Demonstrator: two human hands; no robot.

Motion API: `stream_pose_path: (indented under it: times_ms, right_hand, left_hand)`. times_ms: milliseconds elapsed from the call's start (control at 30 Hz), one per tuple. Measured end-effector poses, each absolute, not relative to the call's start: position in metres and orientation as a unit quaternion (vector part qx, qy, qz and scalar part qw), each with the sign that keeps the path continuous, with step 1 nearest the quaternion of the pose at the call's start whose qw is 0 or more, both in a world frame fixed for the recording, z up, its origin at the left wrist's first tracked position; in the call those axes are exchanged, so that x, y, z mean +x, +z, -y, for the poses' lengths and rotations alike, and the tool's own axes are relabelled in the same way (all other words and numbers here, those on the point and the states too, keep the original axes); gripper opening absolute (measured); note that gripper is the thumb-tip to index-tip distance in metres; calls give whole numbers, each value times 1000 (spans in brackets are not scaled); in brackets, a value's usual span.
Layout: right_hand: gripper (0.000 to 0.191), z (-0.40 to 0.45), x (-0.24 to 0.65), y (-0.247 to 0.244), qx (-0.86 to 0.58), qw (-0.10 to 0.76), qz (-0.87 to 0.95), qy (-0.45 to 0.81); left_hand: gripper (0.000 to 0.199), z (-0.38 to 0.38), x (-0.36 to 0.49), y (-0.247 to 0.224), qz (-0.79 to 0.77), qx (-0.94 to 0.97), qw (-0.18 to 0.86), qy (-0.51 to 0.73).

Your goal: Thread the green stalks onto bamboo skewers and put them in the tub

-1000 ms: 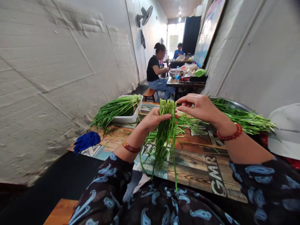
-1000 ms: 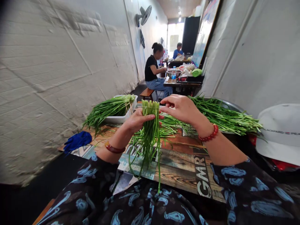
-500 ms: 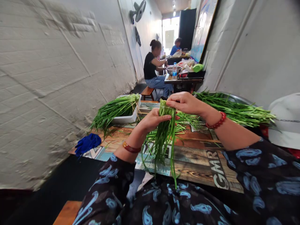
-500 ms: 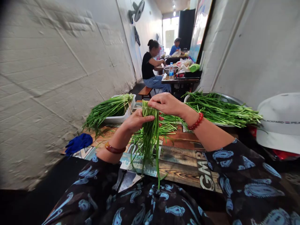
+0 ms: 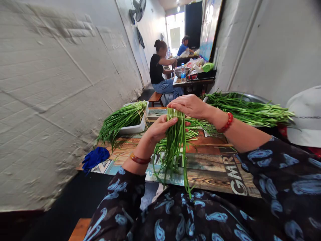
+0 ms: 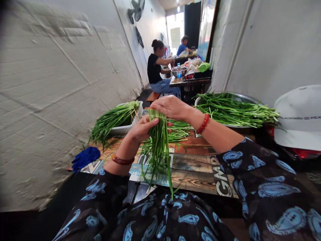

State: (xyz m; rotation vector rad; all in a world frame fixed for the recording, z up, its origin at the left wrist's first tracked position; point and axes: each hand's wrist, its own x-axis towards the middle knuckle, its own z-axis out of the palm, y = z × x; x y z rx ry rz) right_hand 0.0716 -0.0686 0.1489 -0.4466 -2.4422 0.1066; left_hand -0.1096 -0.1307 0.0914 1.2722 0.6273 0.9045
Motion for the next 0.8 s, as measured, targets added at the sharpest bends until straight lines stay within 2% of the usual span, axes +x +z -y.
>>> stream_pose_path:
  times_ms: [100, 267, 400, 633, 800]
  right_hand:
    - [44, 76, 94, 148, -213, 343, 914, 30]
    - [34, 90, 119, 133, -271, 299, 915, -5]
    - [26, 91, 118, 124, -248, 331, 910, 13]
    - [24, 80, 115, 123, -220, 349, 911, -2]
    - [26, 80, 112, 122, -232, 352, 907, -13]
  left_hand:
    - [49, 127, -109, 91, -279, 537, 662, 442]
    - [47, 124, -106, 93, -264, 531, 662, 458]
    - [47, 124, -102, 93, -256, 538, 669, 444]
    - [40, 127, -103, 93, -271, 546, 661, 439]
    - [47, 127, -105, 93, -263, 536, 666, 448]
